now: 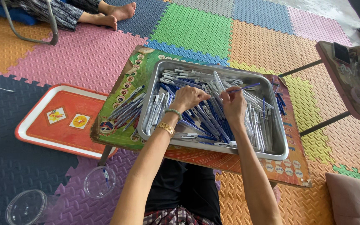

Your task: The person sits on the floor and assembles pens by inserting blue ink cartridges into clear plastic barrels. They pick up the components from a metal tray, fit them together, and place the finished pens back into the tray.

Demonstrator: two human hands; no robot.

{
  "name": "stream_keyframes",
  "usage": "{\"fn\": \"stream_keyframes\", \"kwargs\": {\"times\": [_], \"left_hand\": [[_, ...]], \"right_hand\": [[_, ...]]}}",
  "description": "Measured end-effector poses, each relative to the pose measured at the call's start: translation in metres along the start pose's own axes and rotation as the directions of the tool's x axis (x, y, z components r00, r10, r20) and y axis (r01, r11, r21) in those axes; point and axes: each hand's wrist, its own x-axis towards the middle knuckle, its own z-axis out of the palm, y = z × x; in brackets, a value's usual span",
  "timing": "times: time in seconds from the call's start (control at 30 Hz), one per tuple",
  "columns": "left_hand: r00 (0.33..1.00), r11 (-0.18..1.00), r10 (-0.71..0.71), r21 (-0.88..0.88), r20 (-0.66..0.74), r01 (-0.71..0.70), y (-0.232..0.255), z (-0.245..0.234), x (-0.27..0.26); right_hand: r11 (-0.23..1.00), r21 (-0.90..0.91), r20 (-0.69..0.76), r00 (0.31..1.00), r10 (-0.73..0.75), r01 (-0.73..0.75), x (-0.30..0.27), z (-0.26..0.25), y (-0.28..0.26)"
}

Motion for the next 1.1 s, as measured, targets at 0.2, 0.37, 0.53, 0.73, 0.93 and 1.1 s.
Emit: {"fn": "stream_keyframes", "kwargs": {"times": [0.2,0.37,0.53,0.73,0.93,1.1], "left_hand": [[0.995,0.993,0.098,-0.063,0.015,-0.097,-0.014,0.026,0.018],[0.996,0.997,0.081,0.010,0.049,-0.081,-0.019,0.024,0.016],[0.997,0.983,0.053,0.173,0.054,-0.062,-0.031,0.047,0.026],[0.984,0.985,0.162,0.045,0.078,-0.165,-0.023,0.043,0.021],[0.991,0.982,0.099,0.153,0.089,-0.112,-0.027,0.037,0.017],[0.995,0.943,0.046,0.325,0.093,-0.074,-0.040,0.045,0.024]], "right_hand": [[0.967,0.020,0.046,0.966,-0.254,0.253,-0.001,0.023,0.022],[0.956,-0.021,0.048,0.956,-0.290,0.291,0.001,0.016,0.039],[0.959,0.003,0.025,0.958,-0.285,0.285,-0.003,0.016,0.031],[0.933,0.077,0.151,0.921,-0.359,0.351,-0.009,0.021,0.031],[0.947,-0.009,0.145,0.937,-0.317,0.321,-0.005,0.020,0.055],[0.937,-0.202,0.151,0.954,-0.258,0.285,-0.002,0.021,0.060]]}}
